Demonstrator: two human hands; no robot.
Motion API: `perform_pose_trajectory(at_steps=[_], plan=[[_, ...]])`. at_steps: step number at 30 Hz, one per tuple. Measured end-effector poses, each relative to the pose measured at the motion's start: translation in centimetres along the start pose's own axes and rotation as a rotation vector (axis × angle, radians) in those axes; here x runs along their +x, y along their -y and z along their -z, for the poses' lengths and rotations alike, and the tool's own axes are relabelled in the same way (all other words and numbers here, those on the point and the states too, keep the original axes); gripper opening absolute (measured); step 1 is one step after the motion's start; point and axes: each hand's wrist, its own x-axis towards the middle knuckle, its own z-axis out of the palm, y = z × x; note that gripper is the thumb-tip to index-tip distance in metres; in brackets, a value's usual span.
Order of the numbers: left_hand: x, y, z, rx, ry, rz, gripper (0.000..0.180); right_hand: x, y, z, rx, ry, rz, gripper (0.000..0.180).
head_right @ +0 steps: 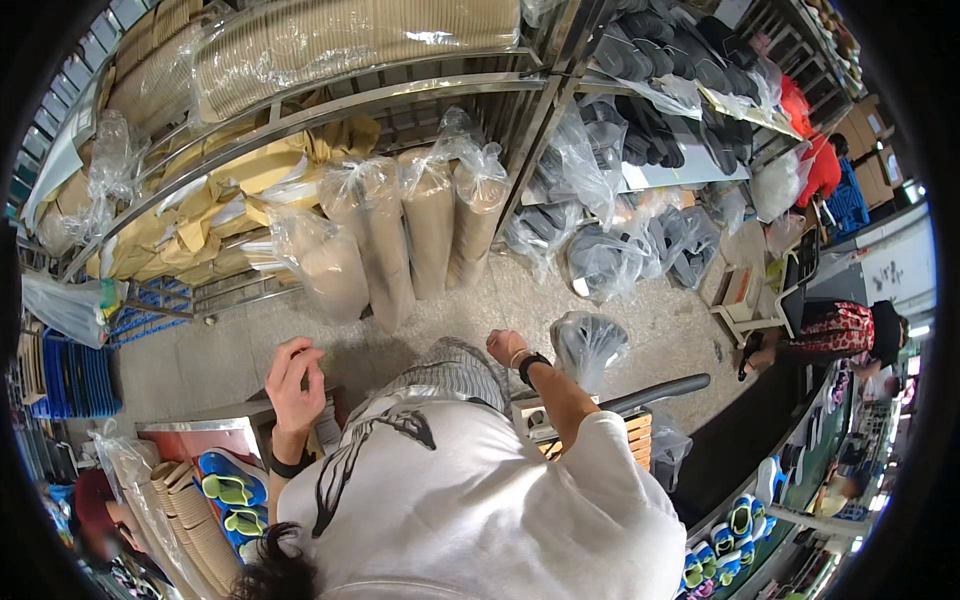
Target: The person wraps shoe inserts in paper and stuffs them into shoes on a conveyor belt. After finishing the available inserts, they walk to a storage rack to retrieve a new pack of shoe forms.
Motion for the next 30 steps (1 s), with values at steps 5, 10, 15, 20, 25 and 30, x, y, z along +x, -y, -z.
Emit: perform_pose_trajectory(at_steps=[5,10,15,20,25,30], plan=[[-0.1,1.9,0.4,-0.108,0.073,0.127,0.026,1.1,1.9,-0.2,-0.042,-0.030,0.177,0.021],[0.6,4.4,-1.7,-0.215,0.099,0.300,0.029,8.0,4.8,3.0,-0.067,-0.404,0.328,0.022],[2.6,6.7,-6.2,-0.303,0.296,0.360,0.031,13.3,12.1,8.4,0.110,-0.431,0.302,0.025],[5.6,7.5,-10.7,-0.387,0.343,0.377,0.031,16.8,15.1,10.7,0.108,-0.375,0.397,0.031],[5.2,9.1,-13.6,-0.372,0.384,0.491,0.031,20.4,16.6,13.0,0.120,-0.373,0.384,0.030],[4.1,10.5,-15.5,-0.315,0.397,0.524,0.033,23.3,22.1,14.2,0.006,-0.421,0.656,0.046]])
